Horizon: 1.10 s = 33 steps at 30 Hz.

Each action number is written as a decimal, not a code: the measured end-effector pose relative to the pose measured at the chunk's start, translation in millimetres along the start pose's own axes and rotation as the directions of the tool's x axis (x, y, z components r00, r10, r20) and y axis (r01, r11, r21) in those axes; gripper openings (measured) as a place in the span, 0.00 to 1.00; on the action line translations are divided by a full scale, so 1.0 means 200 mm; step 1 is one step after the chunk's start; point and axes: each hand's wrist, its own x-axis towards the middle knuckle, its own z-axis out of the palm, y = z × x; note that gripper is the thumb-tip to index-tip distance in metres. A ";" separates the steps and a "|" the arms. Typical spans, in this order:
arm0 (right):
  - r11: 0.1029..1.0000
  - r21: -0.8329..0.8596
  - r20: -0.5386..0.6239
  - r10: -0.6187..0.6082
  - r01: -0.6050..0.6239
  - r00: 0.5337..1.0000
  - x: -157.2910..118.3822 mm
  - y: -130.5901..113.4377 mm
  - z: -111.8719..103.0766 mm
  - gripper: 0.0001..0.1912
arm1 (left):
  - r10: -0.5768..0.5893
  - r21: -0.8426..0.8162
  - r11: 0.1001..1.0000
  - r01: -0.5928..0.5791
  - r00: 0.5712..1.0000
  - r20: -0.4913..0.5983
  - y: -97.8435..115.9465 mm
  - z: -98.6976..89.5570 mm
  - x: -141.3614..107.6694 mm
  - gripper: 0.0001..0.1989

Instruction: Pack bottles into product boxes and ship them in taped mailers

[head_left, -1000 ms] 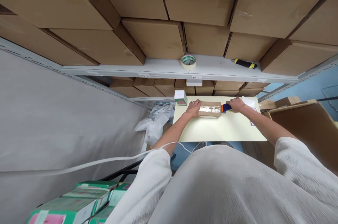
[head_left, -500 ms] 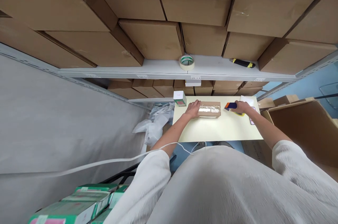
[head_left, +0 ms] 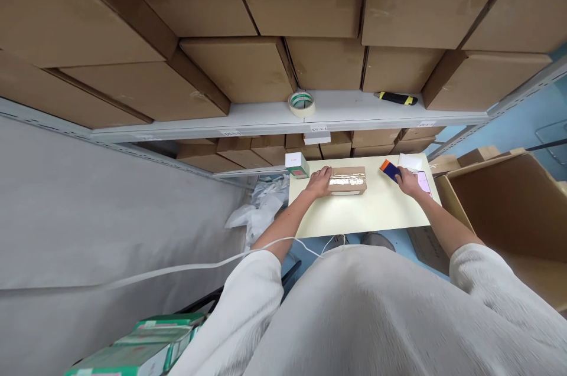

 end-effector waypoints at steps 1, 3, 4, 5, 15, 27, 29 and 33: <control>1.000 0.009 -0.014 -0.009 0.009 1.000 -0.02 0.00 0.01 0.30 | -0.002 0.001 1.000 0.002 1.000 0.001 0.00 0.00 0.00 0.59; 0.999 0.029 -0.057 -0.038 0.040 0.998 -0.05 0.00 0.02 0.30 | -0.005 0.006 1.000 0.005 1.000 -0.001 -0.01 0.01 0.00 0.59; 0.997 0.039 -0.086 -0.064 0.068 0.994 -0.07 0.00 0.02 0.30 | -0.004 0.010 1.000 0.004 1.000 -0.002 -0.01 0.02 0.00 0.59; 0.994 0.048 -0.120 -0.096 0.102 0.988 -0.09 0.00 0.02 0.30 | -0.004 0.014 1.000 0.004 1.000 -0.001 -0.01 0.02 0.00 0.59; 0.971 -0.012 -0.309 -0.232 0.241 0.922 -0.19 0.01 -0.07 0.28 | -0.016 -0.006 1.000 0.016 1.000 -0.003 -0.02 0.03 -0.01 0.59; 0.992 -0.012 -0.134 0.125 -0.127 0.983 -0.20 0.04 0.32 0.19 | -0.103 -0.377 0.924 0.064 0.991 -0.085 0.01 -0.04 0.00 0.48; 0.988 -0.017 -0.103 0.152 -0.154 0.983 -0.21 0.04 0.35 0.18 | -0.167 -0.445 0.886 0.130 0.985 -0.044 0.01 -0.05 0.00 0.44; 0.984 -0.024 -0.034 0.173 -0.174 0.984 -0.22 0.04 0.37 0.17 | -0.232 -0.558 0.799 0.224 0.971 0.058 0.00 -0.07 0.00 0.33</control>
